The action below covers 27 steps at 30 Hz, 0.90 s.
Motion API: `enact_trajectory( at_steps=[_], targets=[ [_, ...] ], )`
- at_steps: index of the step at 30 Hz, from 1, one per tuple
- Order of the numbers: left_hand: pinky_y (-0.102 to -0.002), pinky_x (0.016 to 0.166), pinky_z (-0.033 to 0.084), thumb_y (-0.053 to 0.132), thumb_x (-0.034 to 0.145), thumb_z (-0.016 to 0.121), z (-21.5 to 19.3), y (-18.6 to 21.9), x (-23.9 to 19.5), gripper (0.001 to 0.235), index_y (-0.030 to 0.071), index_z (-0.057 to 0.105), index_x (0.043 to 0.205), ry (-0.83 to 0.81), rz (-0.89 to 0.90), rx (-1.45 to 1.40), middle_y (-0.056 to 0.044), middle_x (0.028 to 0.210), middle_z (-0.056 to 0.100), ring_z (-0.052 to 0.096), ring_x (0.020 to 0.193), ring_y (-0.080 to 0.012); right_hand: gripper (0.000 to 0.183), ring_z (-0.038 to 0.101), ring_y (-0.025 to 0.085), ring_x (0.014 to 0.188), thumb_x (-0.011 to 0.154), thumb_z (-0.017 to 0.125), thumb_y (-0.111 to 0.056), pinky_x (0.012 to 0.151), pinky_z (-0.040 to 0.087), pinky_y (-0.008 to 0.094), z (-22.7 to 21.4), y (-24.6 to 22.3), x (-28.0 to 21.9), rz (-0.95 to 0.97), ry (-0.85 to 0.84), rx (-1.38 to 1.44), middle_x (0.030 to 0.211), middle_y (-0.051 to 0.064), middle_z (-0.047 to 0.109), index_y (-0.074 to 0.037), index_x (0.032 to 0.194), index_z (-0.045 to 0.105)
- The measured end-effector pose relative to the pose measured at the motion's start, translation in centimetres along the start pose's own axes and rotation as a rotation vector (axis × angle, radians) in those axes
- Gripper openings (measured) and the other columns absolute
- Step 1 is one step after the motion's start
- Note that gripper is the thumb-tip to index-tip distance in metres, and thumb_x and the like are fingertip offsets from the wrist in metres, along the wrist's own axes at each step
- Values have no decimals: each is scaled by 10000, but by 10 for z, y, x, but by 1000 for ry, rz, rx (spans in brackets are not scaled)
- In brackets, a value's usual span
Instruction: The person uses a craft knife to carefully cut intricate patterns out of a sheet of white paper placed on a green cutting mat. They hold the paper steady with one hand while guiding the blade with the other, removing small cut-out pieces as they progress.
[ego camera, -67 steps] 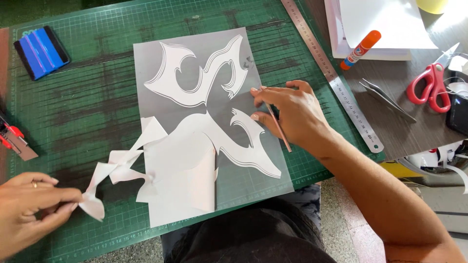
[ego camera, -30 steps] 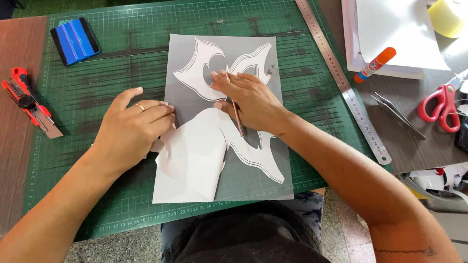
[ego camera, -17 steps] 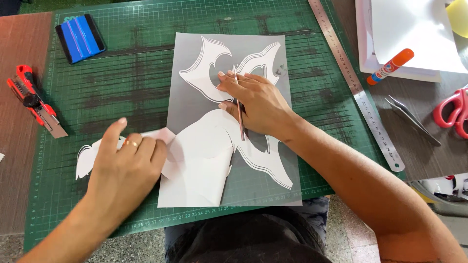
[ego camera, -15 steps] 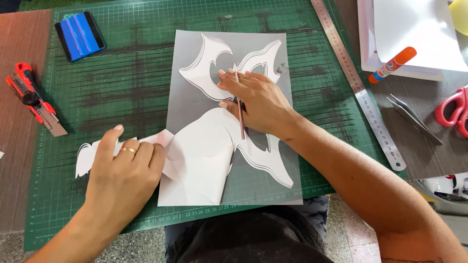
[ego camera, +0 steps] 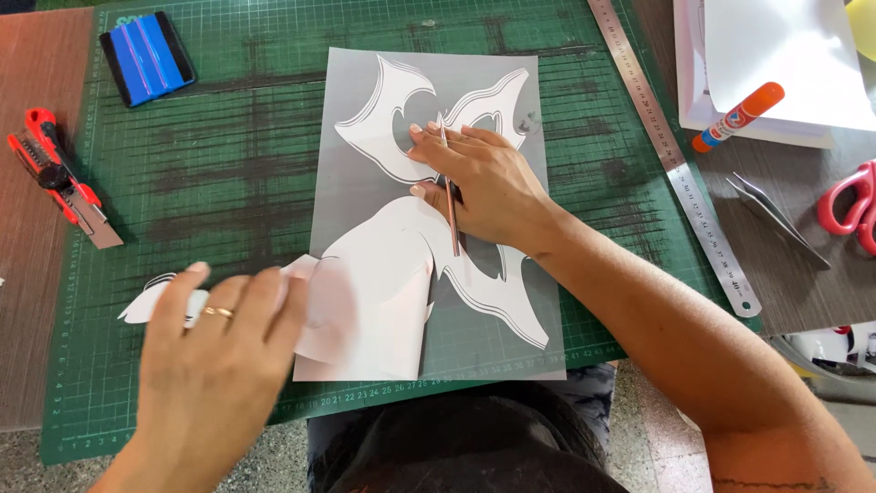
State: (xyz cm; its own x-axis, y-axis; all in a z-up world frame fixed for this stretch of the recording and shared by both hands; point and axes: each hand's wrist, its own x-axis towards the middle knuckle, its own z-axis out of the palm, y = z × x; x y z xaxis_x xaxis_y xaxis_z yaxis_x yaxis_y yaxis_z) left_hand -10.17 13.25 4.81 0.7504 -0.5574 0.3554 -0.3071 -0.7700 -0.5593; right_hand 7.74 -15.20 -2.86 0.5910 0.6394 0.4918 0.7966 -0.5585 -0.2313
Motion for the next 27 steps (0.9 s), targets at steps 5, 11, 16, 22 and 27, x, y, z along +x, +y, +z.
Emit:
enact_trajectory(
  at_steps=[5, 11, 16, 22, 27],
  targets=[
    [-548, 1068, 447, 87, 1021, 549, -5, 20, 34, 270, 42, 640, 1271, 216, 609, -728, -180, 1344, 676, 630, 1271, -330, 462, 597, 313, 1349, 1092, 551, -359, 1038, 464, 501, -3, 1, 0, -8, -34, 40, 1345, 83, 710, -14, 1399, 534],
    [-430, 1110, 492, 49, 1031, 489, 14, 21, 56, 229, 25, 713, 1071, 386, 736, -586, -104, 1138, 744, 676, 1141, -273, 434, 621, 328, 1312, 1068, 614, -340, 1027, 477, 503, -5, 0, 0, -23, -5, 36, 1356, 131, 695, -16, 1355, 578],
    [-351, 1074, 500, 66, 1044, 501, 7, 11, 60, 223, 29, 715, 998, 460, 680, -470, -58, 976, 720, 666, 982, -213, 470, 591, 313, 1360, 1074, 601, -353, 1044, 469, 494, -3, 1, -1, -4, -16, 32, 1332, 98, 718, -26, 1407, 547],
    [-387, 981, 542, 63, 1013, 534, 26, 3, 47, 191, 47, 714, 952, 439, 640, -577, -119, 1018, 735, 706, 986, -226, 481, 586, 309, 1367, 1080, 589, -355, 1058, 464, 505, -5, 1, 0, -13, -23, 30, 1298, 71, 737, -23, 1421, 522],
    [-400, 969, 541, 60, 1019, 513, 33, -1, 42, 215, 39, 725, 990, 436, 640, -615, -118, 1063, 747, 713, 1033, -228, 487, 575, 309, 1379, 1087, 568, -357, 1066, 458, 502, -5, 1, -1, 0, -36, 36, 1300, 69, 736, -21, 1434, 506]
  ],
)
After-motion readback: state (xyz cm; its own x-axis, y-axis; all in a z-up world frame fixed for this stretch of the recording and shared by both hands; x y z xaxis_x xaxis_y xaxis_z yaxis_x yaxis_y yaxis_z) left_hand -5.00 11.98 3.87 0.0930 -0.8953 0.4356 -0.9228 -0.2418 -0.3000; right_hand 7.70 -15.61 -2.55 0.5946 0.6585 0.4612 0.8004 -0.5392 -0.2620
